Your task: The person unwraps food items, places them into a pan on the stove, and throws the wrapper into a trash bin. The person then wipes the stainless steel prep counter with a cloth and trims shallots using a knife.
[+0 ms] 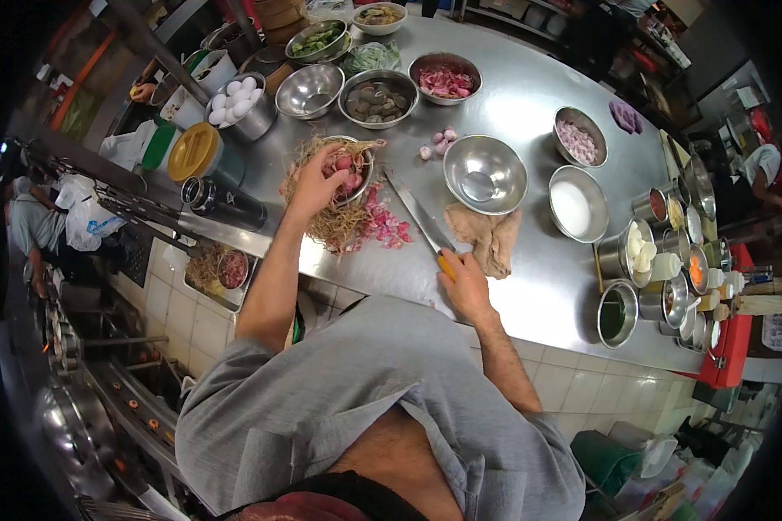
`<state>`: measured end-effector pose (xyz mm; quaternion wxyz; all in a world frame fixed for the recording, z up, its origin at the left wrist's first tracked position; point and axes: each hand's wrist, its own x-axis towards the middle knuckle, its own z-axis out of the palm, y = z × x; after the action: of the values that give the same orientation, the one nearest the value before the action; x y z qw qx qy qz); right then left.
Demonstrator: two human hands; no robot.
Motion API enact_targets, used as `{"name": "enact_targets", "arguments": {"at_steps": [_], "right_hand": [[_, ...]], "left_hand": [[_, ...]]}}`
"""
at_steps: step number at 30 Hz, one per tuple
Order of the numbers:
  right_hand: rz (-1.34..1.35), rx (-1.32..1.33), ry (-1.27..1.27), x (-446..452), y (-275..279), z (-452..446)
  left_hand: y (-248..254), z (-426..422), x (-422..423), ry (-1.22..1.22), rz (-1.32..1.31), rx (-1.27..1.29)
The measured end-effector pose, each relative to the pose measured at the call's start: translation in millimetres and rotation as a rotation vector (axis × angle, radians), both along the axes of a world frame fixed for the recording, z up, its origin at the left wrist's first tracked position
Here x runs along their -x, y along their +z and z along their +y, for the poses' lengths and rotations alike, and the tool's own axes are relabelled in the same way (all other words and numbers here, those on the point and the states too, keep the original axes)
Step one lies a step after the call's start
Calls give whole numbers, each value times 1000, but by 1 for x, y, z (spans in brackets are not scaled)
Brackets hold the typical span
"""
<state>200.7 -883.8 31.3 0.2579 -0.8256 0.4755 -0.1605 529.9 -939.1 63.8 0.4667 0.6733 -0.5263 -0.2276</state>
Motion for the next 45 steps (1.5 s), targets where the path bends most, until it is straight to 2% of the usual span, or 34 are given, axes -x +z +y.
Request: {"name": "enact_targets", "arguments": {"at_steps": [4,6,8,10,12,13,14,16,17,18,20,22,23,24,25,26,28,29,30,32,35,38,45], "right_hand": [[-120,-113,-2,3,16,0],[-128,-137,6,2,23,3],[-200,-129,-8,2,27,4],[-220,-124,-23,2,24,4],[-240,-118,-44,0,27,3],[-283,-205,-68,-5,33,3],[-326,-293,-93,-9,37,2],[-344,-342,-84,-14,36,-2],[-363,-389,-72,-15,35,-3],[-364,-389,-73,-16,31,-4],[-454,-211,39,-18,20,-6],[-493,-207,39,-23,32,-4],[-530,-204,40,-25,36,-3],[-530,-204,42,-27,36,-6],[-535,-325,10,-29,36,-10],[-538,-444,-24,-31,36,-13],[-539,-477,-10,-36,43,-16],[-536,-515,4,-38,47,-16],[-536,-515,1,-41,49,-16],[-719,-674,43,-45,52,-16],[-865,-767,93,-54,57,-18],[-906,-806,121,-58,56,-20],[-882,-788,133,-61,55,-24]], "left_hand": [[15,23,4,-76,56,-78],[14,32,11,33,-238,53],[18,40,22,105,-298,50],[21,43,28,247,-521,75],[18,43,25,169,-522,45],[18,43,24,92,-526,15],[19,44,26,90,-525,14],[46,51,35,193,-748,-76],[52,51,36,191,-748,-77],[57,51,37,246,-735,-31],[63,52,38,300,-723,15],[65,55,39,148,-594,201],[62,54,39,149,-594,201],[56,51,40,30,-296,189],[50,50,42,-88,3,174],[44,49,46,-90,3,174],[38,46,58,-166,561,160],[37,47,59,-198,692,116],[32,47,63,-199,693,114],[19,46,71,-187,888,106],[18,49,82,-185,1042,82],[-3,47,84,-195,1110,74],[-7,53,86,-190,1085,56]]}}
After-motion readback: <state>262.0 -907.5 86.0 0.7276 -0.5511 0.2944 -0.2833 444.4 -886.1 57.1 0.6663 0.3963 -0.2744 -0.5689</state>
